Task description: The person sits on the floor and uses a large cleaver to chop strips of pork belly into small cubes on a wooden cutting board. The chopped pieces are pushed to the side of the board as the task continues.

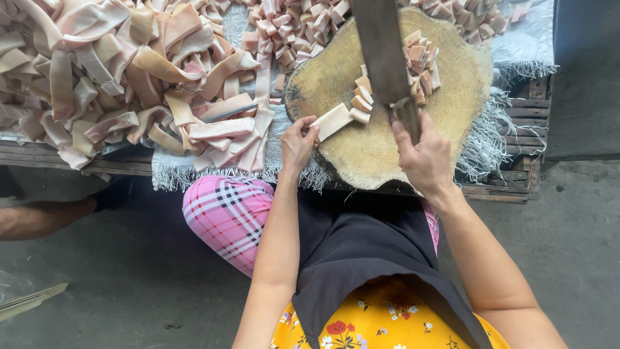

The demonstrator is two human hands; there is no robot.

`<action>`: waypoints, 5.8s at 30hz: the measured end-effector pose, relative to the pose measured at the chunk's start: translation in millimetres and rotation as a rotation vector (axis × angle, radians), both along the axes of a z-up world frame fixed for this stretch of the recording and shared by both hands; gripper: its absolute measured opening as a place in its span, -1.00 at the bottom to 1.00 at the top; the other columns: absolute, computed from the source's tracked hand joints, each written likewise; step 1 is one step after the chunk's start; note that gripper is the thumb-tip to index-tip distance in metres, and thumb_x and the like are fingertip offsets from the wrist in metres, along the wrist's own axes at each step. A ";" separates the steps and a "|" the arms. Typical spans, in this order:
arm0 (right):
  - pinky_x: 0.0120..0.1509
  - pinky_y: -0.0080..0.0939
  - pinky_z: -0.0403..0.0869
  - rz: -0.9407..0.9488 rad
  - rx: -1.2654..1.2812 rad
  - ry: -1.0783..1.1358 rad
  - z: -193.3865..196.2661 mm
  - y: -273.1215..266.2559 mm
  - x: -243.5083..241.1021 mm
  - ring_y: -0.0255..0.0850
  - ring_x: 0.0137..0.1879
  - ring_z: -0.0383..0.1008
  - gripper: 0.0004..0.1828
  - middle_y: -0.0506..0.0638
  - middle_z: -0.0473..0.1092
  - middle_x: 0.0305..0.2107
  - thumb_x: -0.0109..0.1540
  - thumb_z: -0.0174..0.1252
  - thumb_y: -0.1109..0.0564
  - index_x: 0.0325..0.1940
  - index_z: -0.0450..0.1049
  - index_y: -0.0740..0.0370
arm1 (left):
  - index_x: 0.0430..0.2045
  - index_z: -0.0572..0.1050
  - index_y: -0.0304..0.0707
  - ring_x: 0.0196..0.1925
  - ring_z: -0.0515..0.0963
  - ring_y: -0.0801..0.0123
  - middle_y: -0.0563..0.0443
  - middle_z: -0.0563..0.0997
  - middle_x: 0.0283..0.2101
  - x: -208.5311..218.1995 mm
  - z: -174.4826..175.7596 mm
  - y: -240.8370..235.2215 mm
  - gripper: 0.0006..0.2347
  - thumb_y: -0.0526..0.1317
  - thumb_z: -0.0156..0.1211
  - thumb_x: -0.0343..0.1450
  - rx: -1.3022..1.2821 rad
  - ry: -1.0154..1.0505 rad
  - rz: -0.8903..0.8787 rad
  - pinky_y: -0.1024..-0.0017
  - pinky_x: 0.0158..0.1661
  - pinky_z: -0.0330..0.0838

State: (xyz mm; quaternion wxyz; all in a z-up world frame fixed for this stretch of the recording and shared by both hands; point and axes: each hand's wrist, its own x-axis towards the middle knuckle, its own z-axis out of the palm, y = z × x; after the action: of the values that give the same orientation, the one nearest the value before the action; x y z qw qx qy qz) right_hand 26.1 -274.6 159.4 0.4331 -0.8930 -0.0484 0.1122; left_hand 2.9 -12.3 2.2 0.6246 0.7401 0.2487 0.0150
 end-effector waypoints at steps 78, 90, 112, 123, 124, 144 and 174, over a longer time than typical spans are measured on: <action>-0.52 -0.17 0.43 -0.095 -0.010 0.102 11.7 -36.2 -30.7 -0.21 -0.65 0.48 -0.55 0.05 0.41 -0.76 0.34 0.11 -0.14 0.06 0.43 0.29 | 0.16 0.48 -0.26 -0.30 0.70 0.39 -0.08 0.68 -0.10 126.5 21.4 14.9 -0.72 -0.34 0.07 0.54 -0.087 -0.218 -0.158 0.48 -0.35 0.60; -0.28 0.19 0.51 0.164 -0.426 -0.052 -83.3 -41.7 10.2 0.21 -0.37 0.57 -0.50 0.29 0.50 -0.49 0.41 0.05 -0.22 0.14 0.38 0.27 | -0.23 0.52 -0.33 -0.07 0.64 -0.08 -0.29 0.66 -0.17 -60.6 -106.6 303.4 -0.75 -0.24 0.36 0.29 0.753 0.184 0.582 0.15 0.00 0.47; -0.50 0.01 0.48 -0.037 -0.253 0.229 -44.5 -21.6 15.7 -0.05 -0.63 0.49 -0.50 0.16 0.42 -0.66 0.38 0.06 -0.16 0.05 0.29 0.39 | -0.17 0.57 -0.42 -0.40 0.62 0.20 -0.21 0.63 -0.44 -12.0 98.8 88.0 -0.68 -0.06 0.27 0.45 0.441 0.200 -0.492 0.26 -0.29 0.48; -0.40 0.00 0.48 0.043 -0.226 -0.010 -69.2 -34.7 13.4 0.00 -0.50 0.53 -0.53 0.20 0.47 -0.58 0.39 0.14 -0.14 0.08 0.38 0.35 | -0.04 0.38 -0.47 -0.53 0.69 0.38 -0.10 0.63 -0.37 36.6 16.0 7.4 -0.73 -0.17 0.04 0.53 0.098 0.260 -0.244 0.42 -0.55 0.57; -0.36 0.00 0.48 0.081 -0.234 -0.125 -68.5 -32.7 12.0 0.01 -0.45 0.54 -0.54 0.21 0.48 -0.55 0.40 0.17 -0.13 0.08 0.40 0.35 | -0.06 0.39 -0.46 -0.54 0.68 0.38 -0.13 0.64 -0.38 34.8 14.2 11.6 -0.74 -0.18 0.04 0.53 0.114 0.247 -0.241 0.41 -0.56 0.56; -0.36 0.07 0.52 0.192 -0.287 0.082 -59.1 12.6 10.2 0.08 -0.41 0.57 -0.58 0.21 0.48 -0.53 0.42 0.05 -0.16 0.09 0.31 0.23 | -0.29 0.61 -0.39 -0.31 0.69 0.21 -0.19 0.70 -0.37 6.7 6.7 44.3 -0.82 -0.23 0.31 0.36 0.418 -0.005 -0.237 0.28 -0.21 0.53; -0.45 0.04 0.50 0.219 -0.260 0.072 -65.9 31.8 -2.6 0.07 -0.49 0.52 -0.57 0.26 0.48 -0.54 0.45 0.03 -0.12 0.06 0.25 0.34 | -0.29 0.57 -0.45 -0.28 0.70 0.13 -0.24 0.70 -0.32 25.2 12.8 15.2 -0.86 -0.33 0.27 0.36 0.412 -0.143 -0.202 0.26 -0.19 0.53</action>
State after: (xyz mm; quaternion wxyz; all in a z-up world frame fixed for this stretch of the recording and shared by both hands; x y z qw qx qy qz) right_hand 23.5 -242.8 93.4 0.3006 -0.9263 -0.1149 0.1962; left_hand 28.1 2.9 15.0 0.4750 0.8700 0.1204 0.0551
